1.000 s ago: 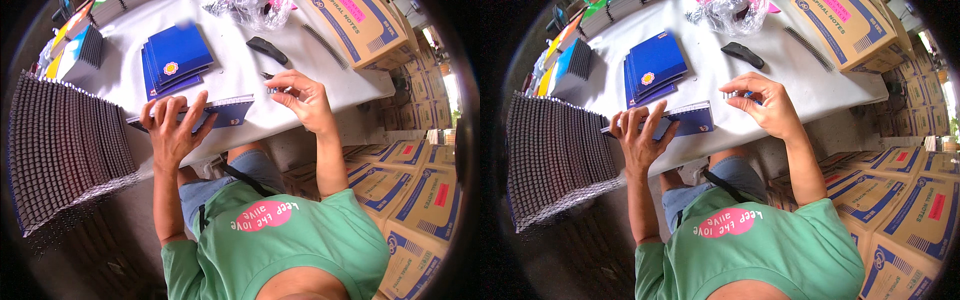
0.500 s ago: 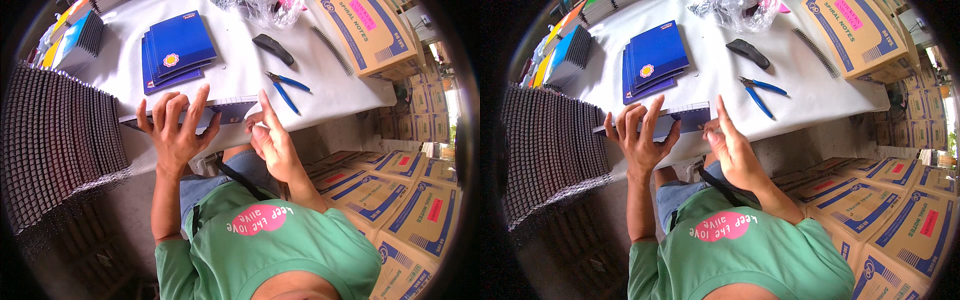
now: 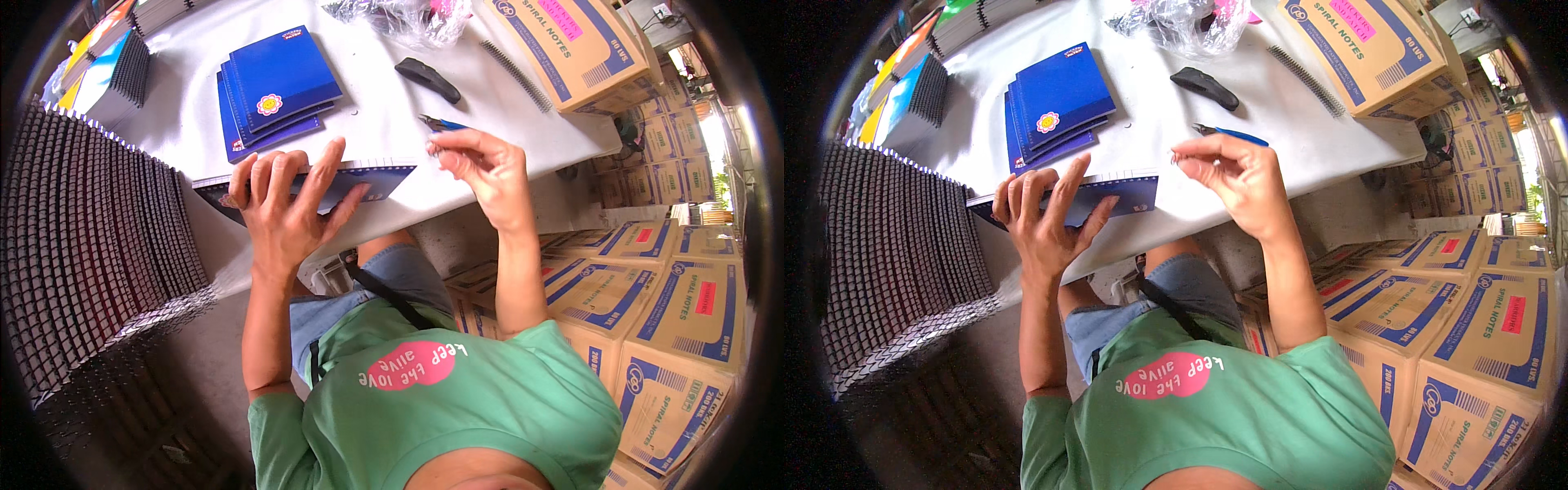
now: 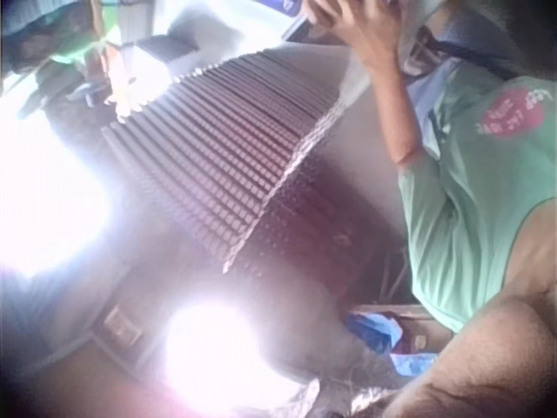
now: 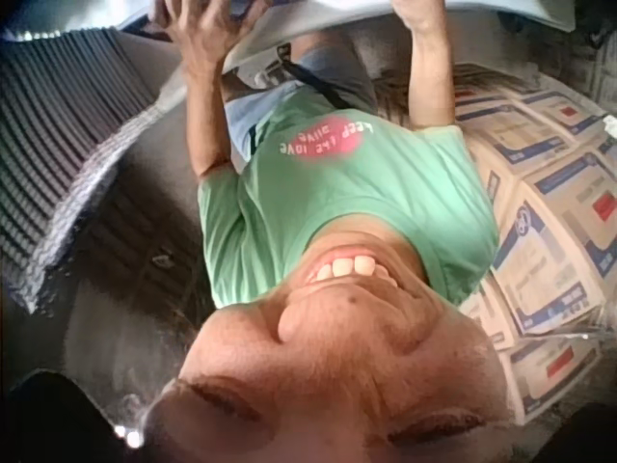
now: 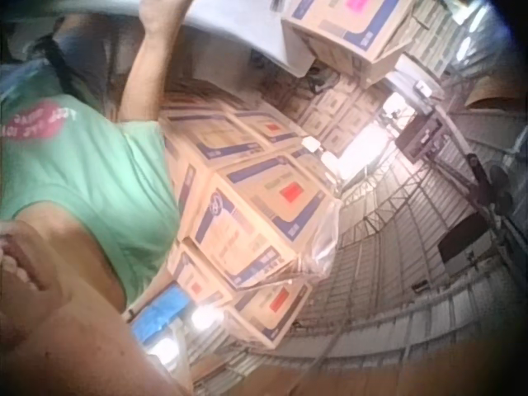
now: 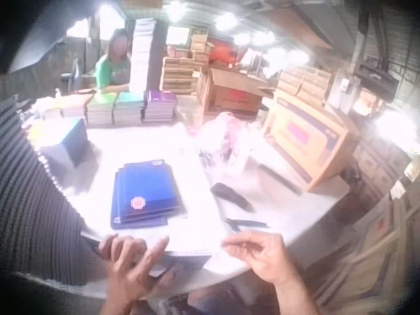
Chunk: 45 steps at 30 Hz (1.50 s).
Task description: The person picks up a stack of notebook pages and covers, inserts a spiral wire binding through the holes, and uses pliers to trim and crimp the ends of the wire.
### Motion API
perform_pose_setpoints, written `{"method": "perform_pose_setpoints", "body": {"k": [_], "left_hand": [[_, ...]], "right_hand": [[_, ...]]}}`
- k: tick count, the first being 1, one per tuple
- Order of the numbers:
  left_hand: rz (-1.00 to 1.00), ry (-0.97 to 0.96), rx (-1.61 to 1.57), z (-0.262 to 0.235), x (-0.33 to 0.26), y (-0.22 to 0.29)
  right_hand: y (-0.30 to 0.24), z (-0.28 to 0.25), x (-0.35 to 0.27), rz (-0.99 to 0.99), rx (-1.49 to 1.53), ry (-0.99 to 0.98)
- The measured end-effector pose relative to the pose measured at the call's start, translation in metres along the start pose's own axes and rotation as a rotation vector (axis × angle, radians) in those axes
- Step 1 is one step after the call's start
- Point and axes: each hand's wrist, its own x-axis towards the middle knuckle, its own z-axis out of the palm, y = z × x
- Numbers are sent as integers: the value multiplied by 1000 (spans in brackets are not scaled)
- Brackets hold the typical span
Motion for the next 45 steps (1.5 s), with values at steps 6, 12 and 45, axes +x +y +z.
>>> {"method": "perform_pose_setpoints", "body": {"k": [6,12,45], "left_hand": [[-60,139,10,11,-3,12],[-89,145,-18,11,-3,15],[-259,192,77,19,3,47]], "right_hand": [[-2,-11,23,-196,-122,-190],[-3,-6,20,-243,-152,-356],[-17,-7,23,-216,-362,-398]]}}
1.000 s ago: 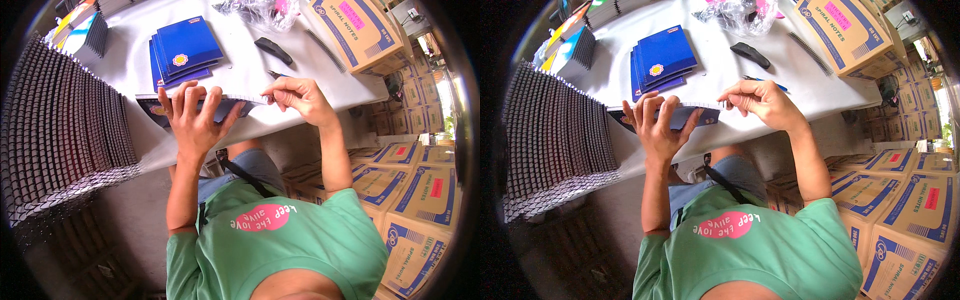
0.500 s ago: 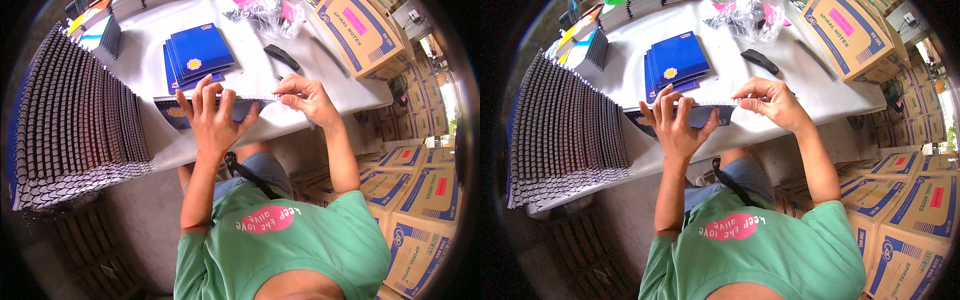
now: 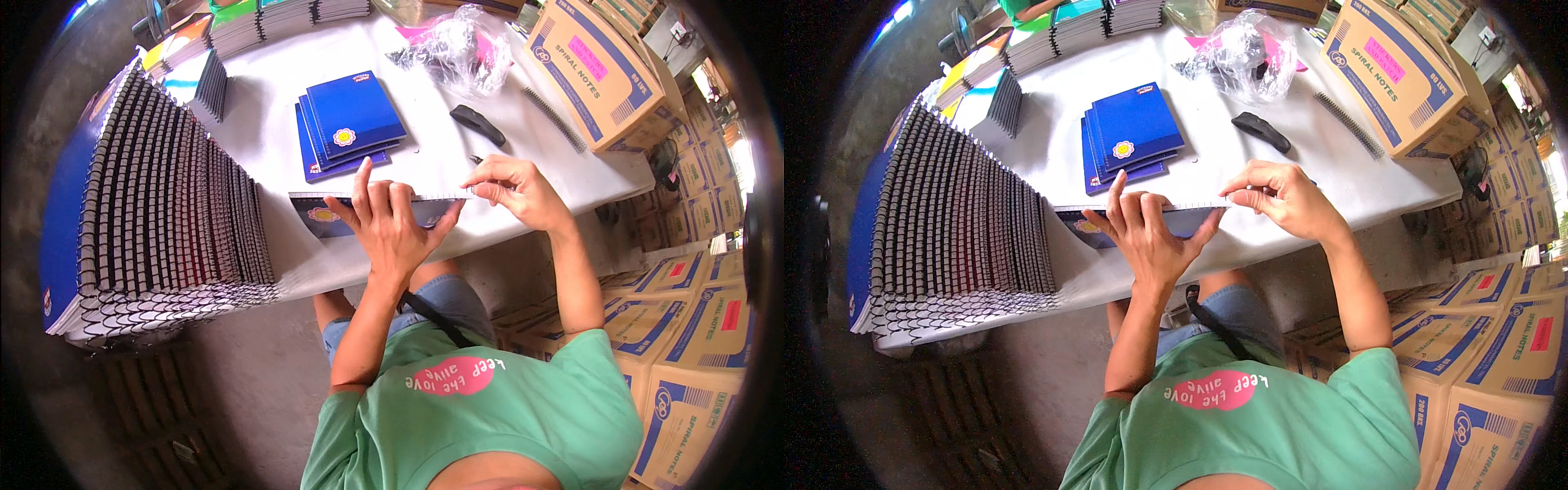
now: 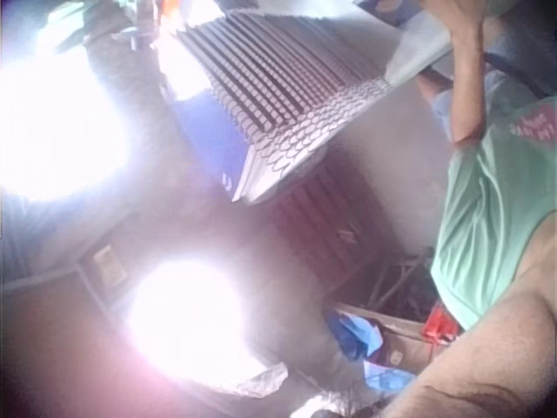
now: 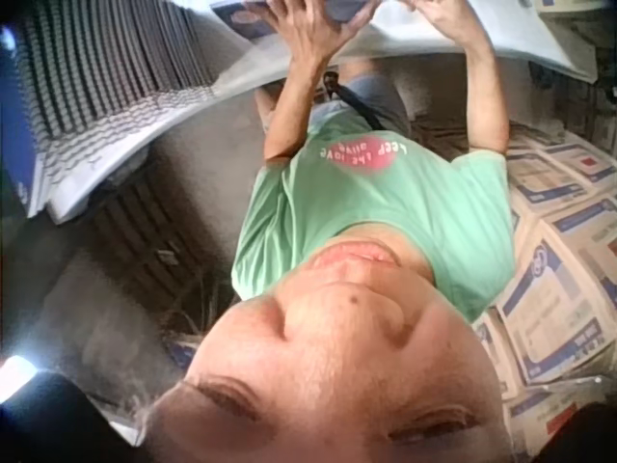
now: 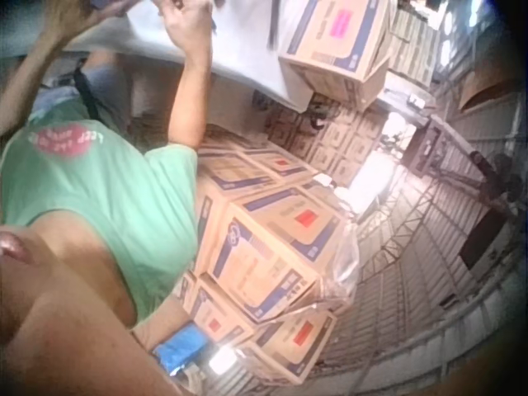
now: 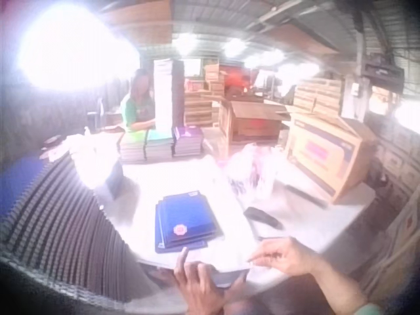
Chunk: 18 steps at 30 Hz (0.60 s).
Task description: The person picks up a stack of notebook pages and covers, inserts a spiral wire binding through the holes, and uses pliers to trim and crimp the ends of the wire.
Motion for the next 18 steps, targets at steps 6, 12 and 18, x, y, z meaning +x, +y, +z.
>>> {"method": "perform_pose_setpoints", "body": {"k": [6,12,18], "left_hand": [[38,93,-88,-1,-9,-1],[296,289,-146,-4,-49,-22],[452,361,-204,-14,-51,-26]], "right_hand": [[-5,-4,0,45,37,-93],[-18,-3,-24,-42,71,-179],[-25,-3,-34,-134,95,-156]]}}
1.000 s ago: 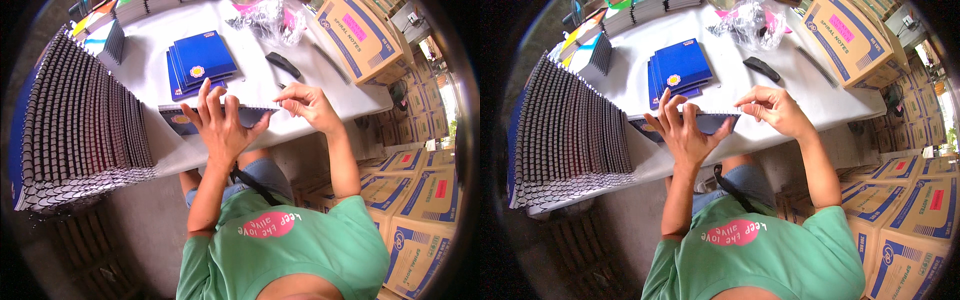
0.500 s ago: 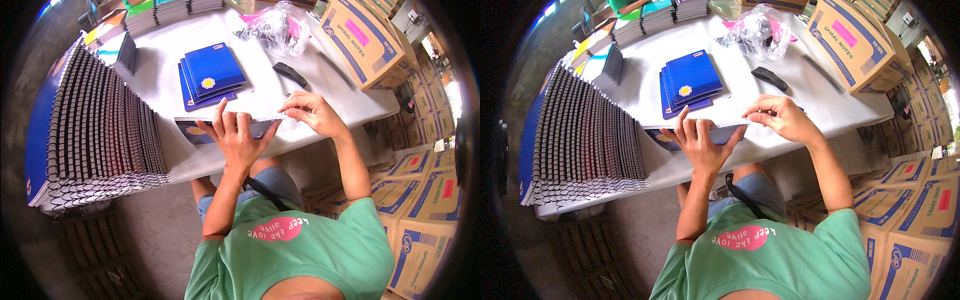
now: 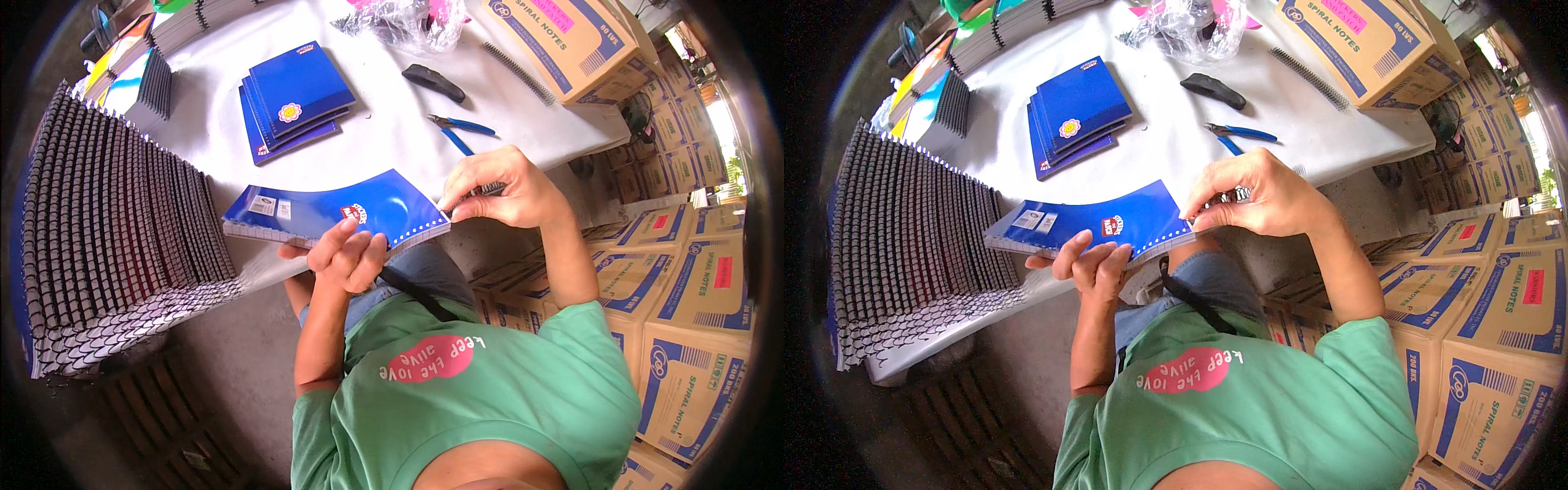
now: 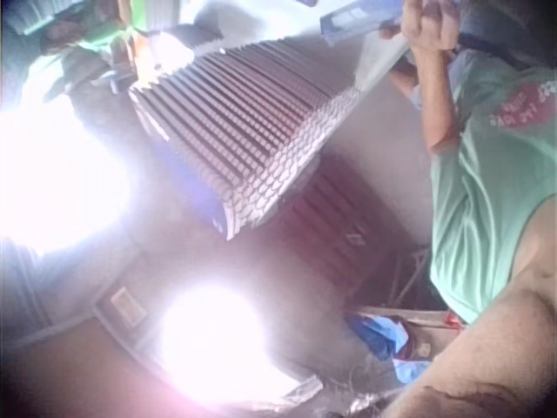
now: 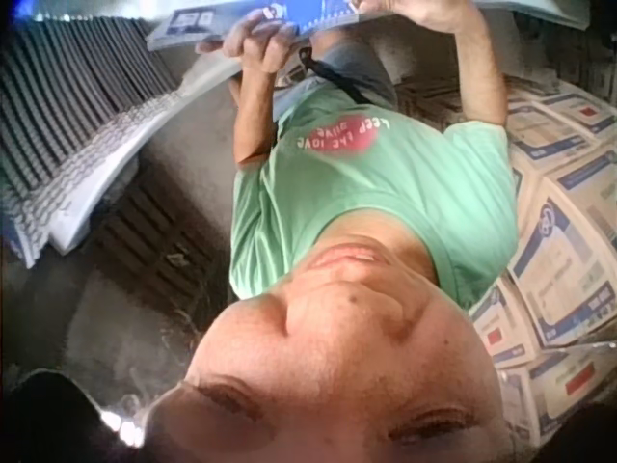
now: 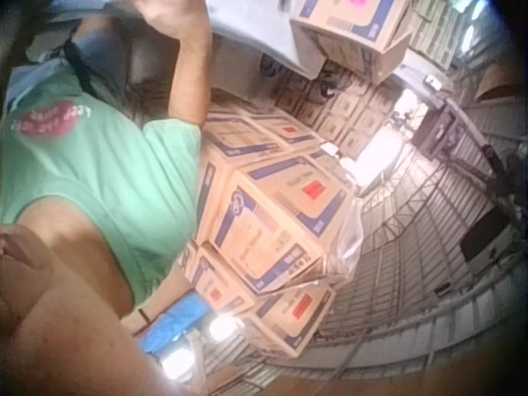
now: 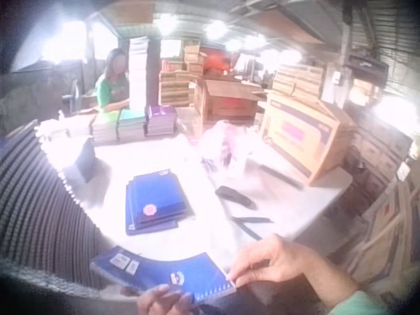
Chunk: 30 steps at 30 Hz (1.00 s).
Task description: The person picks up a stack of notebook pages and covers, inserts a spiral wire binding through the holes, and uses pliers to trim and crimp the ends of the wire.
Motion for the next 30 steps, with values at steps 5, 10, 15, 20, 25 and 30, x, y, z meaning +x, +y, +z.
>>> {"method": "perform_pose_setpoints", "body": {"k": [5,10,15,20,25,30], "left_hand": [[76,85,12,5,11,-4],[41,-22,29,4,14,-6],[-240,-206,137,19,20,-7],[-234,-359,249,19,32,-8],[-296,-424,222,14,45,-7],[-331,-437,180,18,51,-2]], "right_hand": [[-4,-3,2,-43,-50,16],[1,-5,2,13,-66,-32],[13,32,0,262,3,331],[32,65,2,115,-56,508],[23,44,5,79,-167,360],[30,24,10,-29,-196,175]]}}
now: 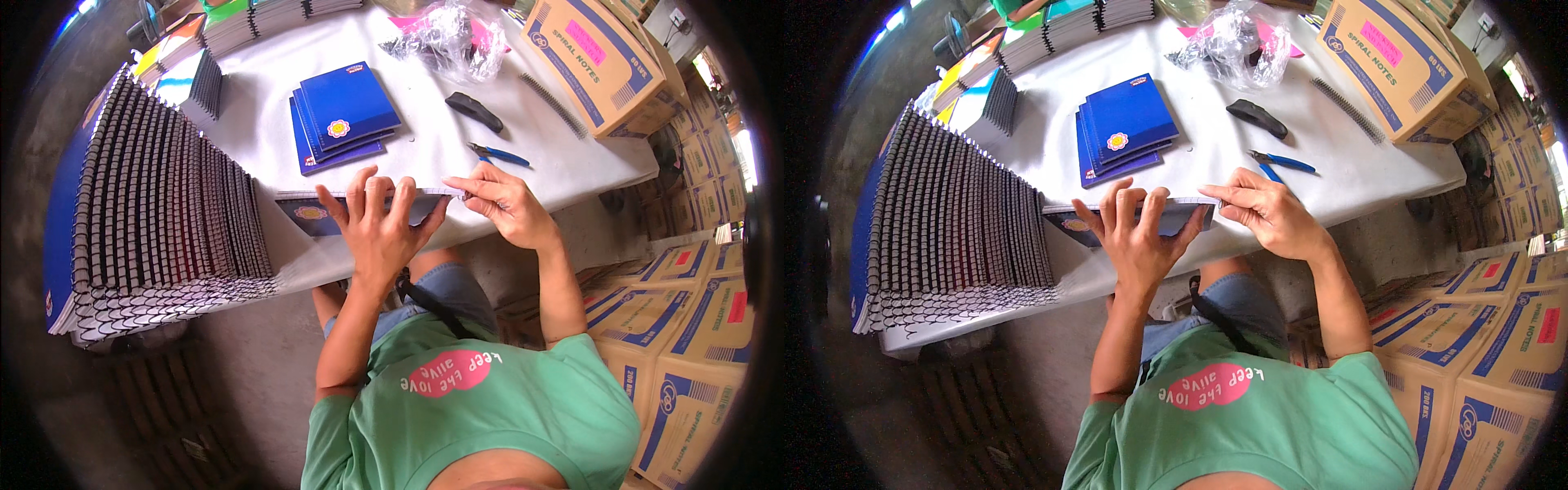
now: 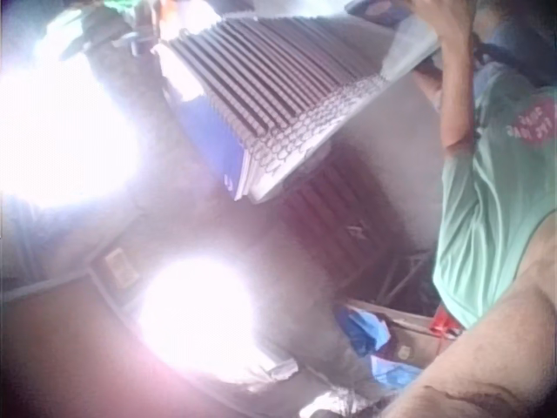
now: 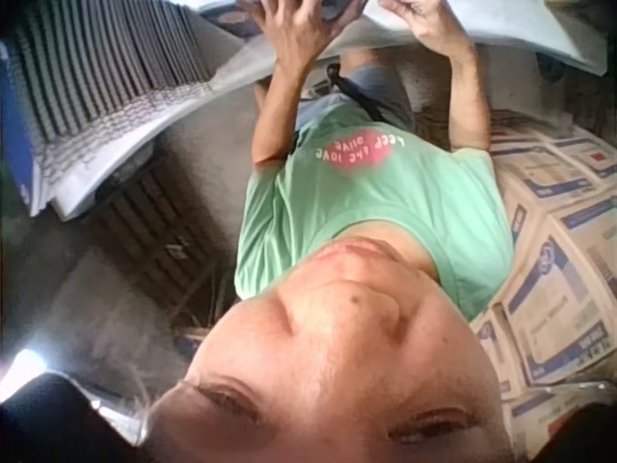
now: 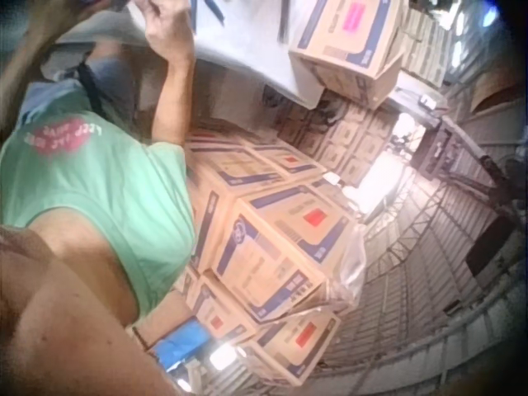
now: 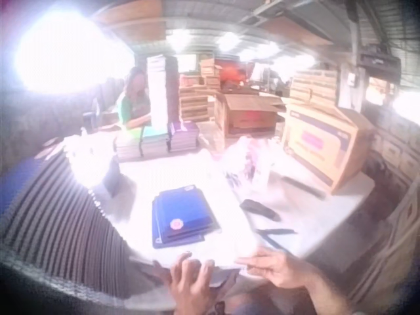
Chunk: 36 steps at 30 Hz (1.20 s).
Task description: The person picks up a stack of notebook pages and covers, inserts a spiral wire binding through the holes, and uses pliers to trim and crimp the ends of the wire.
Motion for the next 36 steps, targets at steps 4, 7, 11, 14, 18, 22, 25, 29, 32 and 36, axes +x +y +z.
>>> {"method": "perform_pose_setpoints", "body": {"k": [4,7,11,14,18,22,25,29,32,36], "left_hand": [[-15,-44,12,-3,-1,-1],[3,-50,24,-4,-1,-6],[35,18,41,5,-6,-10],[41,63,24,11,-7,-11],[51,35,-50,12,-5,-18],[93,28,-134,9,-1,-20],[93,-26,-154,2,-5,-21],[27,-106,-210,-6,3,-11],[-16,-105,-196,-5,7,-6],[-26,-76,-225,1,13,-7]], "right_hand": [[-18,-11,3,448,463,-74],[-18,-12,3,389,409,-10],[-10,-7,-2,108,-99,129],[1,-16,1,2,-103,35],[5,-43,23,373,326,-440],[107,-68,51,253,-257,-142],[144,-58,64,484,-753,-66],[212,-43,56,483,-914,88],[168,-54,61,495,-165,232],[103,-24,33,-87,1082,80]]}}
